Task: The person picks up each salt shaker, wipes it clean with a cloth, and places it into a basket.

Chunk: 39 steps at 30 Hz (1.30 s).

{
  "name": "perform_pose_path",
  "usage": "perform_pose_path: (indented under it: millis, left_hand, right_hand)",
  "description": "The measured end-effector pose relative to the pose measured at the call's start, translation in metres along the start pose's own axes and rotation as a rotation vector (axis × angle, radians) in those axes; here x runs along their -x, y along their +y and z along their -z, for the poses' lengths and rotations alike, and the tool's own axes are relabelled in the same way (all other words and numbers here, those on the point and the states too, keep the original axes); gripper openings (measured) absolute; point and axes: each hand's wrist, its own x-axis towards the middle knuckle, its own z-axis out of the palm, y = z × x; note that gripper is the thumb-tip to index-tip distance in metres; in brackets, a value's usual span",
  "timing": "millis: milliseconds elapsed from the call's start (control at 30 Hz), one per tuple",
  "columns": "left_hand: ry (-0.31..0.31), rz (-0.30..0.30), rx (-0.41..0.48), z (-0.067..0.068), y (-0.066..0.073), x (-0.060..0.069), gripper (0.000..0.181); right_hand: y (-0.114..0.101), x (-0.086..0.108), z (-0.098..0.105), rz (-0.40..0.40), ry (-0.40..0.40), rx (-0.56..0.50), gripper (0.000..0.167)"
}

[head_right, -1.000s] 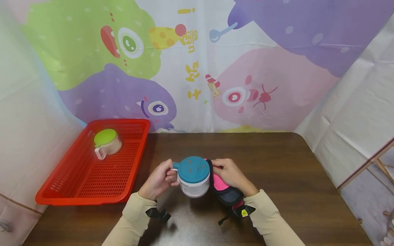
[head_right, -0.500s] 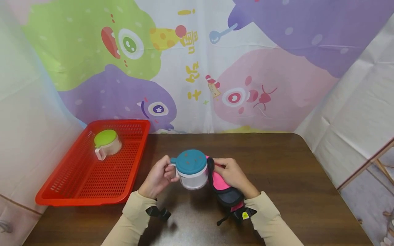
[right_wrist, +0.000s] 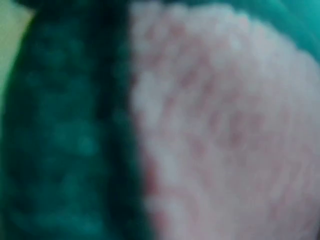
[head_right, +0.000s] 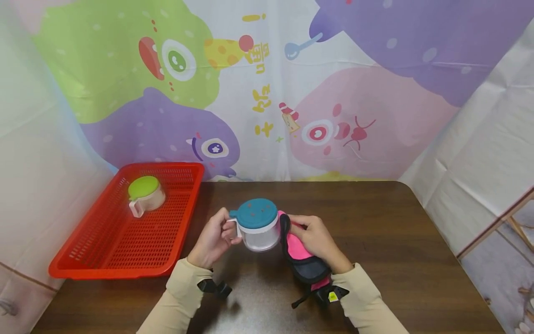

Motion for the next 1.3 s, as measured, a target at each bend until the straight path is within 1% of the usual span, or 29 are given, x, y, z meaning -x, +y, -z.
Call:
perform_pose_path:
  millis: [167, 433, 533, 700, 867, 933, 1067, 1300]
  left_hand:
    - [0.036, -0.008, 0.024, 0.000, 0.000, -0.001, 0.035]
    - [0.048, -0.010, 0.036, 0.000, 0.002, 0.000, 0.034]
    - [0.051, -0.008, 0.034, -0.001, 0.002, 0.001, 0.034]
    - [0.047, -0.009, 0.023, -0.002, 0.002, 0.002, 0.034]
    - [0.035, -0.027, 0.023, -0.002, 0.001, 0.002, 0.034]
    - [0.033, -0.026, 0.028, -0.001, 0.000, 0.002, 0.034]
    - [0.030, -0.005, 0.042, -0.001, -0.002, 0.002, 0.034]
    - [0.011, -0.006, 0.028, -0.001, -0.002, 0.003, 0.033]
  right_hand:
    - [-0.002, -0.001, -0.001, 0.006, 0.019, 0.020, 0.034]
    - [-0.008, 0.000, -0.002, 0.053, 0.052, 0.045, 0.031]
    - [-0.011, 0.000, 0.000, 0.047, 0.057, 0.042, 0.032]
    - [-0.014, 0.002, 0.002, 0.008, 0.065, 0.040, 0.032]
    - [-0.015, -0.001, 0.003, 0.004, 0.117, 0.052, 0.031]
    - [-0.015, -0.001, 0.004, -0.015, 0.133, 0.046, 0.031]
    - [-0.015, -0.001, 0.008, -0.053, 0.128, -0.010, 0.032]
    - [-0.019, -0.003, 0.013, -0.009, 0.129, -0.034, 0.033]
